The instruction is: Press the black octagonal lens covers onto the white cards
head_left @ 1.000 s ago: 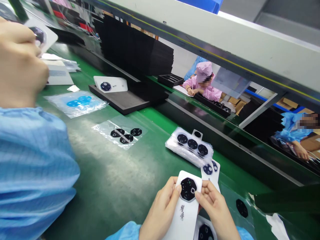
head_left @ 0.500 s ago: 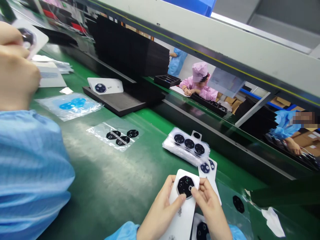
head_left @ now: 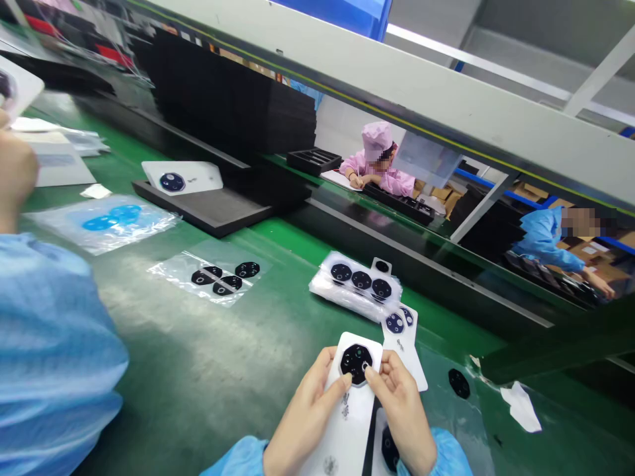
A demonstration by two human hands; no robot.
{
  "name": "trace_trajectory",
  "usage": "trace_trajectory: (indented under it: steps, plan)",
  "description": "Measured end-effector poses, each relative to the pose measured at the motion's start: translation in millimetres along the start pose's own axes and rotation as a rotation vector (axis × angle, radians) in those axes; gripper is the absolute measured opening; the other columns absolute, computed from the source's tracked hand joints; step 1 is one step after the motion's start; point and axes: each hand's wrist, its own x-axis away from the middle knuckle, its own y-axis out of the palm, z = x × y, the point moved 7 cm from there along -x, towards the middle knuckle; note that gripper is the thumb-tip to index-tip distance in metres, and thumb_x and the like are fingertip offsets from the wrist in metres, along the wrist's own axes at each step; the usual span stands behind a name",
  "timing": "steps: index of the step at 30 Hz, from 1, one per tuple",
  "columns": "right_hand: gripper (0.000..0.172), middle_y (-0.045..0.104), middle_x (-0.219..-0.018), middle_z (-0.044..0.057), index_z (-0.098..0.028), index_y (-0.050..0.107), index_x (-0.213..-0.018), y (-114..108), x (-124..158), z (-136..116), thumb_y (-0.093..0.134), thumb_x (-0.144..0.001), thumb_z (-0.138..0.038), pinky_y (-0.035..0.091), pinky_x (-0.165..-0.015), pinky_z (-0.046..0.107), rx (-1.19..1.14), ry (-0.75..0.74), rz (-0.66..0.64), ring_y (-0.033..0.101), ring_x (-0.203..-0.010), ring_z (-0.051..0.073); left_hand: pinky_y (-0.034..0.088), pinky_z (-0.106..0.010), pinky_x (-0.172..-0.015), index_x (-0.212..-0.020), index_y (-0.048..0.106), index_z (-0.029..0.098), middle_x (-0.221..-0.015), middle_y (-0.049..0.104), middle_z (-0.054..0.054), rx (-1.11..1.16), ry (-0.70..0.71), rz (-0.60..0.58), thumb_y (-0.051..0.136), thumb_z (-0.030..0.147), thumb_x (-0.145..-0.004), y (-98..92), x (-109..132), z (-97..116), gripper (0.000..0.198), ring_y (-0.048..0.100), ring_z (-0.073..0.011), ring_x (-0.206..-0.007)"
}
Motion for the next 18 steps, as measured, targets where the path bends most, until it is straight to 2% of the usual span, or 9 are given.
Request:
trace_trajectory:
  steps: [4, 10, 13, 18]
  plan:
    - [0.028, 0.055, -0.069, -0.002, -0.019, 0.049, -0.079, -7, -2, 2, 0.059, -0.081, -0.045, 0.042, -0.058, 0.024, 0.023, -0.012, 0.053, 0.052, -0.062, 0.013, 0.045, -0.026, -0.068, -0.096, 0.05, 0.019, -0.09, 0.064, -0.003, 0.074, -0.034, -0.015, 0.063, 0.035, -0.075, 2.8, 0, 3, 0.029, 0.058, -0.0163, -0.076]
    - [0.04, 0.035, -0.053, -0.008, -0.02, 0.04, -0.062, -19, -9, 9, 0.062, -0.075, -0.051, 0.028, -0.046, 0.02, 0.052, 0.025, 0.145, 0.033, -0.05, 0.008, 0.042, -0.021, -0.059, -0.085, 0.05, 0.02, -0.074, 0.06, 0.003, 0.134, -0.059, -0.042, 0.065, 0.039, -0.074, 8.1, 2, -3, 0.026, 0.052, -0.0108, -0.062]
    - [0.043, 0.033, -0.053, -0.008, -0.021, 0.036, -0.06, -21, -9, 2, 0.061, -0.074, -0.053, 0.028, -0.046, 0.02, 0.059, 0.011, 0.171, 0.031, -0.05, 0.008, 0.038, -0.02, -0.053, -0.078, 0.048, 0.02, -0.066, 0.056, 0.005, 0.082, -0.068, -0.049, 0.064, 0.049, -0.072, 8.4, -1, -4, 0.034, 0.048, -0.0096, -0.056]
    - [0.041, 0.034, -0.056, -0.008, -0.021, 0.038, -0.062, -14, -3, -11, 0.059, -0.075, -0.053, 0.028, -0.048, 0.021, 0.114, -0.023, 0.101, 0.031, -0.052, 0.009, 0.038, -0.021, -0.061, -0.072, 0.05, 0.017, -0.067, 0.049, 0.004, -0.05, 0.001, 0.012, 0.061, 0.057, -0.071, 3.5, -7, 11, 0.041, 0.046, -0.0114, -0.066]
